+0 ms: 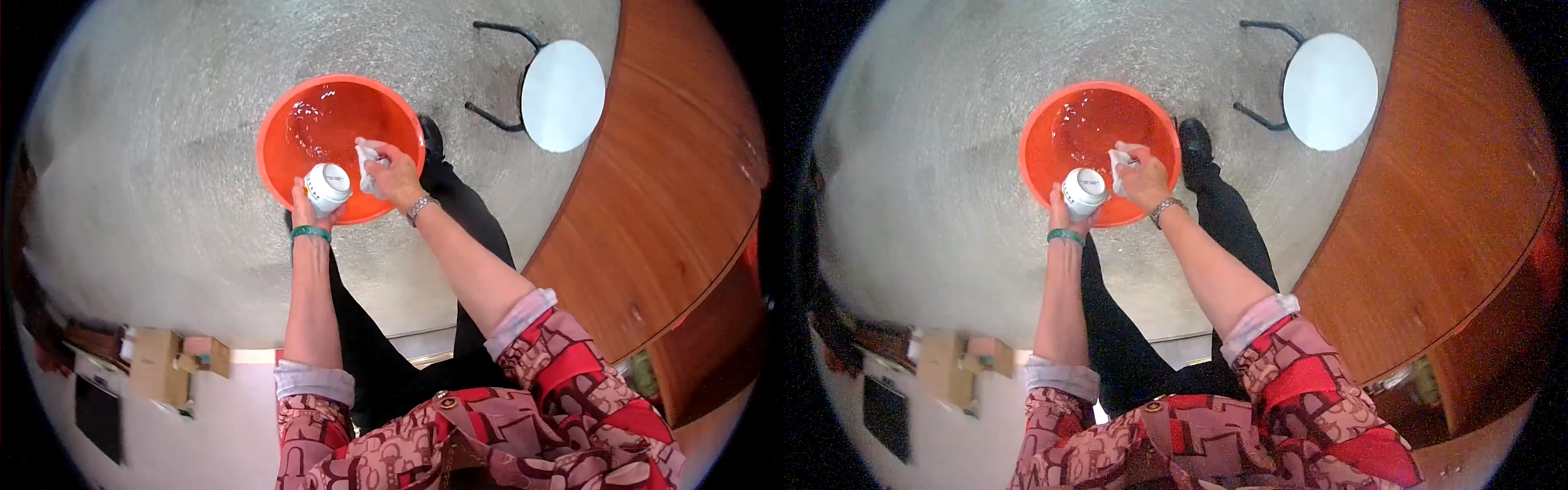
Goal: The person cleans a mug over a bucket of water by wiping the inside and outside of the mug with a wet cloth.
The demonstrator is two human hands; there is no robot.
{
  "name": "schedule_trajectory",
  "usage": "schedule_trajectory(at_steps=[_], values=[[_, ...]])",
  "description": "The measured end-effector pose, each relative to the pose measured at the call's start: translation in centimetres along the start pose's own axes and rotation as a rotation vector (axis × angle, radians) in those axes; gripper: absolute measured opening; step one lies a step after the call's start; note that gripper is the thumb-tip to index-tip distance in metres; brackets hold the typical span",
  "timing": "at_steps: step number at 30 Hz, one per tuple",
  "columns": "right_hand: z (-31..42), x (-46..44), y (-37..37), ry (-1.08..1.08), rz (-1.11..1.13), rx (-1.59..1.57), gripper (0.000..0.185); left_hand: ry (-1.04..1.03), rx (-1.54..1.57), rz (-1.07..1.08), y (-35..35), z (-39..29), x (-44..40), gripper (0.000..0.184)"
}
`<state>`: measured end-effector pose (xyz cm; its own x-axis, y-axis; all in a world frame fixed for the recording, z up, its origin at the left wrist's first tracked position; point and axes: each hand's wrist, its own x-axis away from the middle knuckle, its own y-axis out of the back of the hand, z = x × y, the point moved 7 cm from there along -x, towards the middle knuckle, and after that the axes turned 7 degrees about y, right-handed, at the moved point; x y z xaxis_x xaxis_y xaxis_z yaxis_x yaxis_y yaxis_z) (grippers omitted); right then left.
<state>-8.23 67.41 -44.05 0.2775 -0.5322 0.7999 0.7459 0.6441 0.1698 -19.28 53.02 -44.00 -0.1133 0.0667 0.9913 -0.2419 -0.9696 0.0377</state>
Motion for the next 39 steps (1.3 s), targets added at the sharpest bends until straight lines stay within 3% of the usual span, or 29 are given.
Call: schedule_trajectory(at_steps=[2,8,14,17,20,21,24,30,32,34,36,38,39], values=[[-1.4,-1.3,0.9,0.183,-0.121,-0.018,0.033,-0.013,0.052,0.021,-1.2,0.2,1.3,0.053],[-0.8,-2.2,1.8,-0.169,-0.033,0.125,0.033,-0.004,0.265,0.077,-1.3,1.8,-0.5,0.052],[-2.0,-4.9,0.7,-0.042,0.062,0.329,0.038,0.031,0.487,0.165,-1.0,3.3,-2.1,0.041],[1.2,-5.1,-0.8,0.026,0.141,0.474,0.037,0.023,0.618,0.23,-1.0,2.9,-1.5,0.039],[1.3,-7.5,-1.6,0.083,0.262,0.589,0.036,-0.011,0.655,0.115,-1.0,2.2,-0.5,0.046],[1.9,-8.3,-1.8,0.101,0.285,0.668,0.037,-0.028,0.711,0.215,-0.9,3.1,-2.2,0.042],[4.9,-10.0,-3.1,0.241,0.419,0.882,0.038,-0.074,0.739,0.153,-1.2,3.0,-1.8,0.045],[5.7,-11.4,-5.1,0.272,0.568,0.704,0.036,-0.196,0.864,0.091,-2.0,3.3,-2.4,0.041],[4.8,-11.4,-6.2,0.454,0.643,0.441,0.04,-0.224,0.821,-0.005,-1.6,3.7,-3.5,0.047],[5.2,-11.1,-6.7,0.43,0.694,0.558,0.041,-0.247,0.857,-0.043,-1.7,4.7,-5.9,0.039],[5.3,-10.4,-7.9,0.463,0.841,0.656,0.044,-0.289,0.603,-0.139,-1.6,5.1,-8.1,0.031],[5.6,-9.1,-9.5,0.537,0.976,0.818,0.046,-0.291,0.609,-0.166,-2.0,5.3,-9.8,0.027],[5.9,-7.5,-10.7,0.809,1.112,1.143,0.05,-0.427,0.347,-0.227,-1.6,4.4,-10.2,0.027]])
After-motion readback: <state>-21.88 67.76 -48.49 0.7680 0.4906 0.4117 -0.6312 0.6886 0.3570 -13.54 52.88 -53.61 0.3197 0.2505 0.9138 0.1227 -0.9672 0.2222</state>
